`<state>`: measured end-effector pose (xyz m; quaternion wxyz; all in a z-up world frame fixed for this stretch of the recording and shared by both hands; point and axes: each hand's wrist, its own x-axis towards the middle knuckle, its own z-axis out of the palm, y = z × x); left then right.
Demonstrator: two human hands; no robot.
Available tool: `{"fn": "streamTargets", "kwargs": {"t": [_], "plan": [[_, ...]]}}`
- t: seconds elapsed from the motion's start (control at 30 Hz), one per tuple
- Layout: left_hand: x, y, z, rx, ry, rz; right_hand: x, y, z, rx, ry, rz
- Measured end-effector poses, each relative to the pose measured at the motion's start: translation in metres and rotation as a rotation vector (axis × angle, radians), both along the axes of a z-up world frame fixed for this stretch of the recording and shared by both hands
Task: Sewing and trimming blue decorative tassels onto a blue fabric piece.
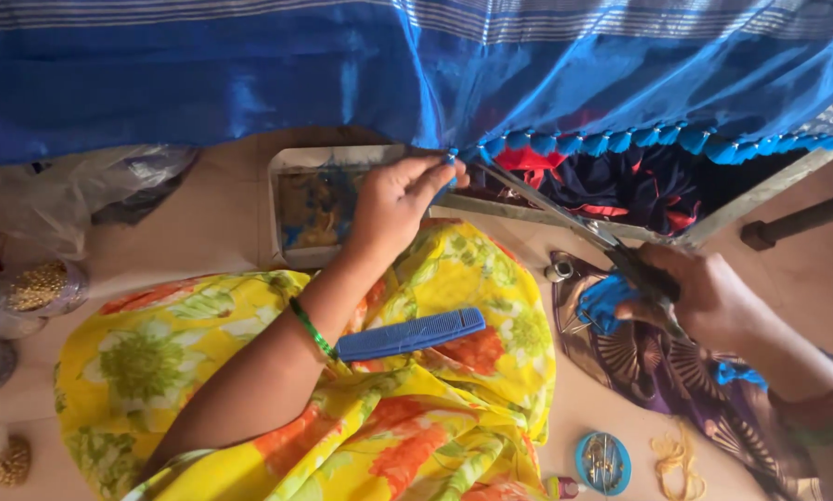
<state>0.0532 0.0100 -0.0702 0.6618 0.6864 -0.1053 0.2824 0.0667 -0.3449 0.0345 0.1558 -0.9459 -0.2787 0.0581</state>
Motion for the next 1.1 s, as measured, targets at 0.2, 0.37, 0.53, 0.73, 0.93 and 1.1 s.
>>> {"fn": "streamTargets", "kwargs": {"t": [0.2, 0.37, 0.53, 0.73, 0.93, 1.1], "plan": [[-0.01, -0.004, -0.005, -0.185, 0.13, -0.109, 0.012, 0.021, 0.008, -0.022, -0.105, 0.148], [-0.01, -0.004, -0.005, -0.21, 0.147, -0.143, 0.02, 0.046, 0.025, -0.064, -0.171, 0.285], [-0.009, -0.005, -0.006, -0.201, 0.131, -0.11, 0.026, 0.059, 0.036, -0.149, -0.148, 0.275], [-0.008, -0.006, -0.009, -0.222, 0.166, -0.104, 0.036, 0.063, 0.036, -0.248, -0.107, 0.264], [-0.008, -0.006, -0.008, -0.186, 0.16, -0.067, 0.042, 0.061, 0.032, -0.052, -0.181, 0.536], [-0.008, -0.009, -0.007, -0.334, 0.161, -0.139, 0.03, 0.065, 0.033, -0.139, -0.117, 0.357]]}}
